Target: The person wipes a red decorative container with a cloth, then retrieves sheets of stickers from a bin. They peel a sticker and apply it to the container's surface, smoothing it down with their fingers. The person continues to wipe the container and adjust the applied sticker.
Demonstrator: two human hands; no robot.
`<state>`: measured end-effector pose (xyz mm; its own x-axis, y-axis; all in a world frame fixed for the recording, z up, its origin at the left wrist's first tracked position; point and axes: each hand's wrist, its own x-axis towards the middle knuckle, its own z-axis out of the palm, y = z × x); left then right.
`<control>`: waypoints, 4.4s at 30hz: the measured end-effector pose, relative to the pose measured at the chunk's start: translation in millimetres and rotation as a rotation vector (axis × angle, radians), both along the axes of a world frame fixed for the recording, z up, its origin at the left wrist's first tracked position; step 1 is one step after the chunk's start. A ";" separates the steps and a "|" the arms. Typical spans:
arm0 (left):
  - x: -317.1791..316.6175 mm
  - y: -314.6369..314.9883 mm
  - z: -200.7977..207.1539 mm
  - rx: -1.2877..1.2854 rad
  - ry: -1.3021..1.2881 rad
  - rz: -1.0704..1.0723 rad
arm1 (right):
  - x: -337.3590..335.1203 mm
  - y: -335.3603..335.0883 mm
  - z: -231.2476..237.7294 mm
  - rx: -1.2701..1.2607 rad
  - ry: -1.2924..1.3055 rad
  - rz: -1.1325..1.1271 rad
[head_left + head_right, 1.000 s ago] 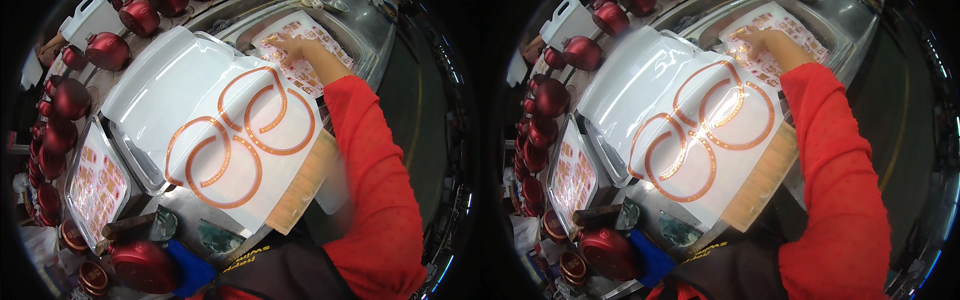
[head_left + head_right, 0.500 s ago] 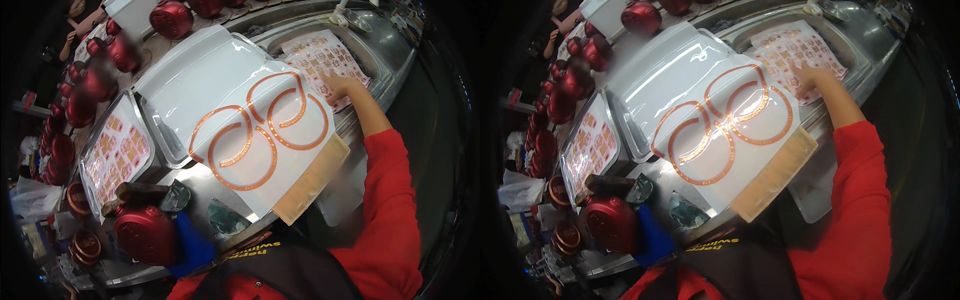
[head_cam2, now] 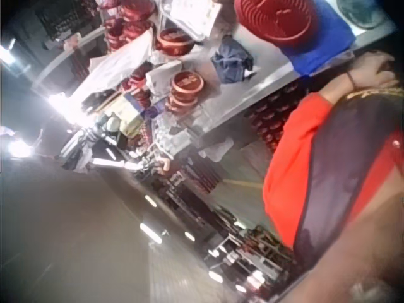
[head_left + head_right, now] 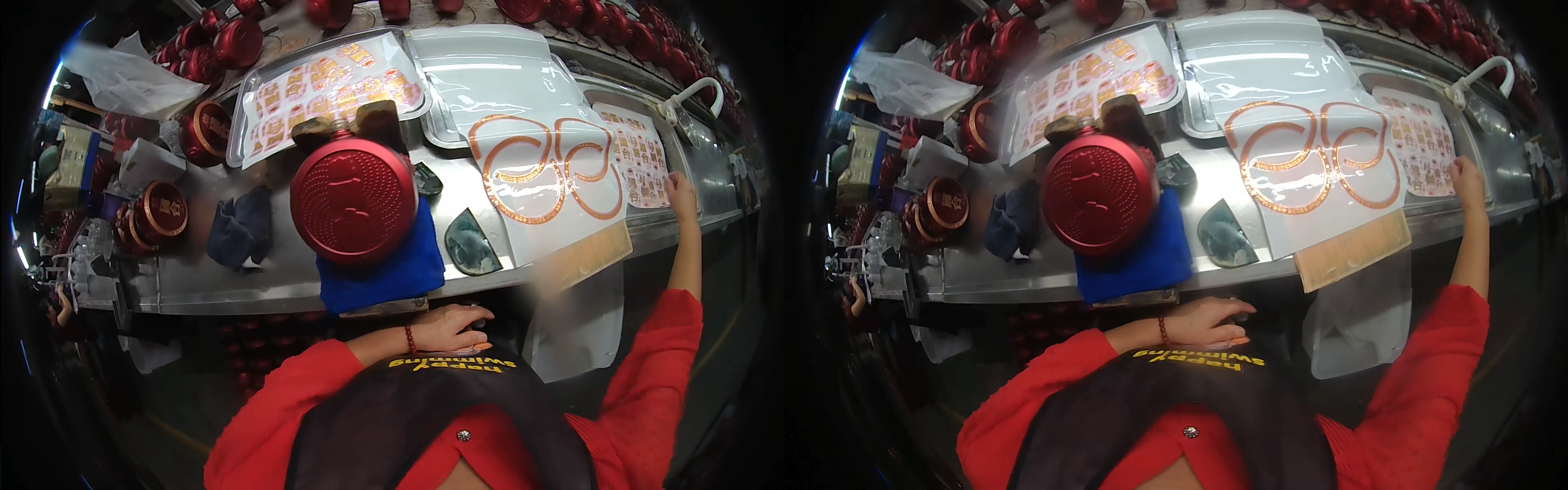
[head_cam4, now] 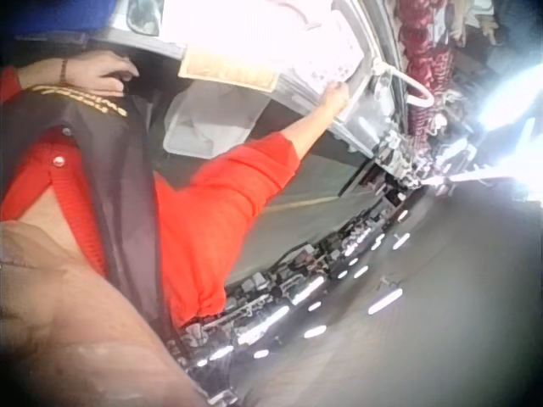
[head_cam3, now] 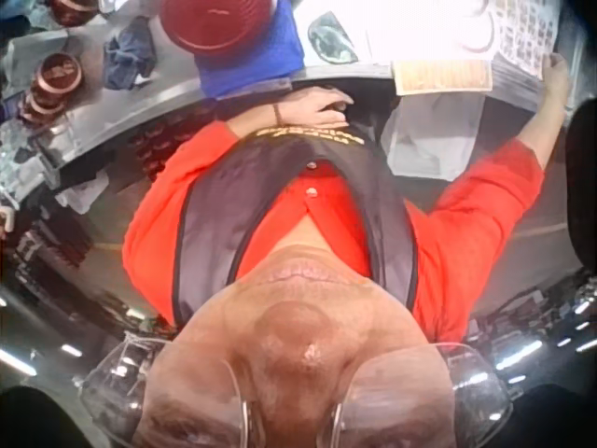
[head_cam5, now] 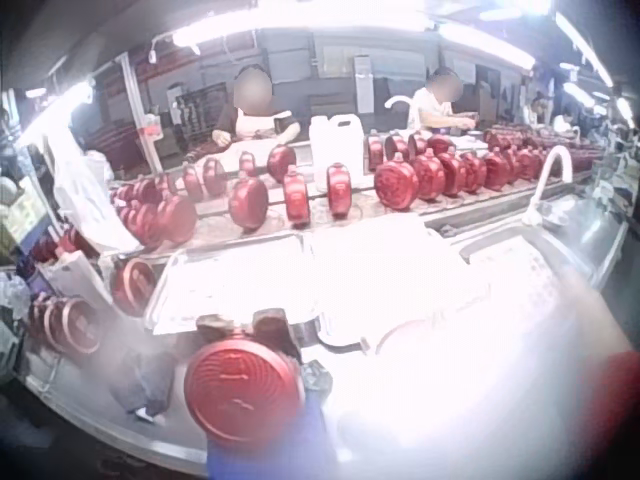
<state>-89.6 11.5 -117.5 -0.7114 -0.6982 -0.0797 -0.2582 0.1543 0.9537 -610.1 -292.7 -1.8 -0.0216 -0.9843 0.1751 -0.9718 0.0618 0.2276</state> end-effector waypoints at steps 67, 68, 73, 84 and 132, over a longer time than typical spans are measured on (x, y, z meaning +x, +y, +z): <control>155.6 -15.4 106.4 -1.126 -0.658 0.741 | 392.1 197.4 5.0 0.126 -1.698 0.708; 148.9 -10.1 107.8 -1.137 -0.677 0.693 | 387.1 198.0 4.4 0.126 -1.710 0.641; 137.8 -7.4 121.0 -1.142 -0.593 0.551 | 378.9 193.7 9.0 0.122 -1.731 0.596; 152.2 -33.5 131.2 -1.125 -0.556 0.464 | 335.3 111.4 51.2 -0.024 -1.252 0.922; 154.9 -49.6 95.4 -0.008 0.668 1.004 | 401.2 5.4 101.5 0.096 -0.336 1.087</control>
<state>65.3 -38.0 -22.1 0.2497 -0.9628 0.1034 0.2775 0.1735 0.9449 -208.8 -287.3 99.7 0.8186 -0.5197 0.2447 -0.5129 -0.8531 -0.0962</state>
